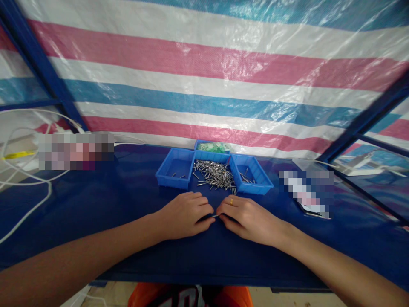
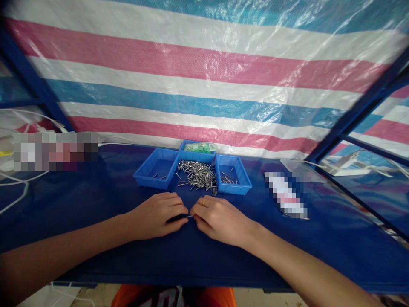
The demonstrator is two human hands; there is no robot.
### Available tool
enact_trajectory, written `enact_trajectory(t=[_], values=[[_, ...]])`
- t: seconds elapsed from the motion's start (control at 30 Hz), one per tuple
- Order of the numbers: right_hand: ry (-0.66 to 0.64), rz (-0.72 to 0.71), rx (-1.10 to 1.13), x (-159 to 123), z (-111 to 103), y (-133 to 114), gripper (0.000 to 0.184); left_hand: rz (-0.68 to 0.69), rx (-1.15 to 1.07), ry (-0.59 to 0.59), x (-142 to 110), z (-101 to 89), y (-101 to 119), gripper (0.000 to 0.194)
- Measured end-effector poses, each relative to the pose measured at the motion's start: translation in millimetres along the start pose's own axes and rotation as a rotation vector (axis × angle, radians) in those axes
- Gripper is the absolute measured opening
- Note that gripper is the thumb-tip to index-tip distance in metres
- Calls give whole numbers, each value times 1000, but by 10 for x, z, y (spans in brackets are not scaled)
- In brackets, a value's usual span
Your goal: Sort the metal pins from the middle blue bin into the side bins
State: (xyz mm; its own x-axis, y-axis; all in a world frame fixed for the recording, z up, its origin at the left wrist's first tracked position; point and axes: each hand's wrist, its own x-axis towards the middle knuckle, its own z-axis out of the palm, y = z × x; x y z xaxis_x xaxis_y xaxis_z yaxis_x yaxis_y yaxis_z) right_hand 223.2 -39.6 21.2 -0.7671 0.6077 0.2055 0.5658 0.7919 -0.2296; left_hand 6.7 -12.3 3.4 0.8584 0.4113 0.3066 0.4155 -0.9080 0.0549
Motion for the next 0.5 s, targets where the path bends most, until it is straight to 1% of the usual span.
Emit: enact_trajectory(t=[0.13,0.33,0.5], values=[[14,-33,9,3,0,-1,18,11,-2,-10,6,8,0,17],[53,-83,53,4,-38,-34,20,-48,-20,-5,11,-8,-4,11],[62,-87,63,5,-52,-34,19,-3,-22,2,0,-3,-24,14]])
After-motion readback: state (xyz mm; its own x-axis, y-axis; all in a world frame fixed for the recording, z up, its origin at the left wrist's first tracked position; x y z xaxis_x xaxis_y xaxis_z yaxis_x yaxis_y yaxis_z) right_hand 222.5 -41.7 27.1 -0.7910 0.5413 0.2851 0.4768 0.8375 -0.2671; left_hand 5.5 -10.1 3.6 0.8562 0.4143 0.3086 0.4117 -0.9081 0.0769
